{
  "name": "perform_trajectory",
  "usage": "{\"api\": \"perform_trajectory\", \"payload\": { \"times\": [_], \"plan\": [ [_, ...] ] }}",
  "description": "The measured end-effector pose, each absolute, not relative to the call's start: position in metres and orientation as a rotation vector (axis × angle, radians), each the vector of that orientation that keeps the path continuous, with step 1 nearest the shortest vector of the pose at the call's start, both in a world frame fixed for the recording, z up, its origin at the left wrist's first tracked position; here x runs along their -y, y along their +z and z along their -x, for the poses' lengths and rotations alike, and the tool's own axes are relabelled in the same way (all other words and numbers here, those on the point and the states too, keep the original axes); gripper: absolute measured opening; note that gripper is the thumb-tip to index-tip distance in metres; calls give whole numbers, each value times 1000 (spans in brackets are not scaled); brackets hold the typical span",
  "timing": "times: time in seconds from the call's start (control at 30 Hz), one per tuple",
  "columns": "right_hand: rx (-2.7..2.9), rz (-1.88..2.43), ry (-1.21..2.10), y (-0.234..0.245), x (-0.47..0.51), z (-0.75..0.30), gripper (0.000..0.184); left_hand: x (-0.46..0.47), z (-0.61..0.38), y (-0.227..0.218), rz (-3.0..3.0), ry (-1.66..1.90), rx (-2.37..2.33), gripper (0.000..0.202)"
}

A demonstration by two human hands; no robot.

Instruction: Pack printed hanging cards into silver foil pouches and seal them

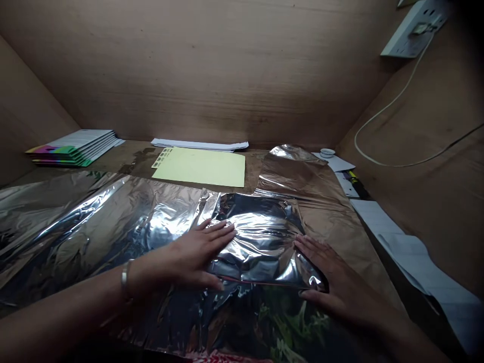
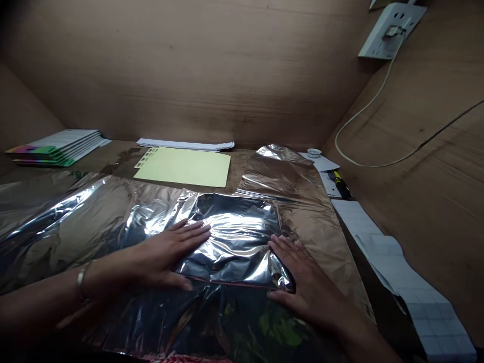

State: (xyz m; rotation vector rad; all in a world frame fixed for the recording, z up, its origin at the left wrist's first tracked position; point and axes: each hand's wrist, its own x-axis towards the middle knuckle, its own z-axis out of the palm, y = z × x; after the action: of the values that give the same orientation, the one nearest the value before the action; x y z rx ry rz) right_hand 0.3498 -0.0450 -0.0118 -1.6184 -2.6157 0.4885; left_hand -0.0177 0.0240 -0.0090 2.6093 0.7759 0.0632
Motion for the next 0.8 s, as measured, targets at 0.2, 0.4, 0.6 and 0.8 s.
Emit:
{"api": "perform_trajectory", "payload": {
  "times": [0.2, 0.4, 0.6, 0.8],
  "plan": [
    [2490, 1598, 606, -15, 42, -353, 71, -31, 53, -3, -2619, 39, -744, 89],
    [2435, 1635, 818, -10, 40, -365, 94, -33, 36, 3, -2508, 178, -872, 48],
    [2092, 1622, 784, -17, 22, -365, 49, -39, 44, 10, -2331, 196, -842, 45],
    [1688, 1813, 825, -38, 6, -365, 38, -34, 47, 1, -2311, 247, -887, 85]
  ]
}}
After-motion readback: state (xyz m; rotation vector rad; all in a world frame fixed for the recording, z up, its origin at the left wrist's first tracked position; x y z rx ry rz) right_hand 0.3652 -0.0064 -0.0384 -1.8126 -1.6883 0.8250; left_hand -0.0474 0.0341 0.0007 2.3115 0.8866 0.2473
